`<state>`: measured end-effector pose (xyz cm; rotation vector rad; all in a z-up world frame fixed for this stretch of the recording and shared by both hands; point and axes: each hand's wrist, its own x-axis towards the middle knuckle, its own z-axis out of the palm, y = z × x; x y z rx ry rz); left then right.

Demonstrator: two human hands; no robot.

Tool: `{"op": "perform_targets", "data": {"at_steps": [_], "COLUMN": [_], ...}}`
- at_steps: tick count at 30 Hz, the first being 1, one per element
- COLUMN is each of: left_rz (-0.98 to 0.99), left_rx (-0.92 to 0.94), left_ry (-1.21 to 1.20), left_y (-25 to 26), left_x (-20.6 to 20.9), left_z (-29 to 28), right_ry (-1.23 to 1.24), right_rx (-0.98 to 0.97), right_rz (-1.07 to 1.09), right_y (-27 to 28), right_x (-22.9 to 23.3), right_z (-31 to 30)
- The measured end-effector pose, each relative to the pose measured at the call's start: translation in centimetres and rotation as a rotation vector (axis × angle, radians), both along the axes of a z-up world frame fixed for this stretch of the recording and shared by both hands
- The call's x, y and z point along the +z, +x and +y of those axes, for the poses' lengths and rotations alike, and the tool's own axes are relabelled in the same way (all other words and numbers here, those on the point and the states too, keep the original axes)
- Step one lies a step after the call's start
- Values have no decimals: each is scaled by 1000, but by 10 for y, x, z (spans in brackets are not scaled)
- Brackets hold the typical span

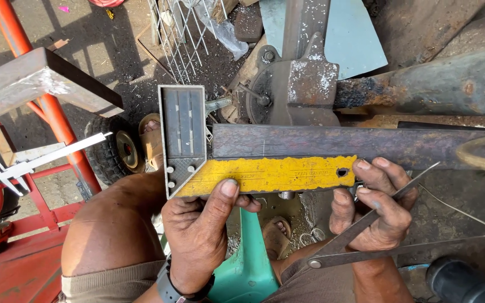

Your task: The person measures a metal bar clamped in a vise using a vernier caliper and a scriber. They then use a yellow try square to mark lines on the metal bar with the scriber.

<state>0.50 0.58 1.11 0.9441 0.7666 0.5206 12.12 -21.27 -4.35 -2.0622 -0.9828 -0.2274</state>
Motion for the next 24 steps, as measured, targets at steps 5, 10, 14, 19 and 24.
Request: {"op": "perform_targets", "data": {"at_steps": [5, 10, 14, 19, 24], "left_rz": [37, 50, 119, 221, 196], "left_rx": [-20, -17, -25, -77, -30], "left_ry": [-7, -2, 13, 100, 23], "left_y": [-1, 0, 1, 3, 4], "left_x": [1, 2, 1, 7, 7], "left_z": [2, 3, 4, 8, 7], "right_ry": [-24, -21, -5, -5, 1], "right_rx": [-11, -27, -31, -39, -40], "right_rz": [-48, -25, -33, -57, -30], "right_y": [2, 1, 1, 2, 0], "right_x": [1, -1, -5, -2, -3], "right_z": [0, -1, -4, 0, -2]}}
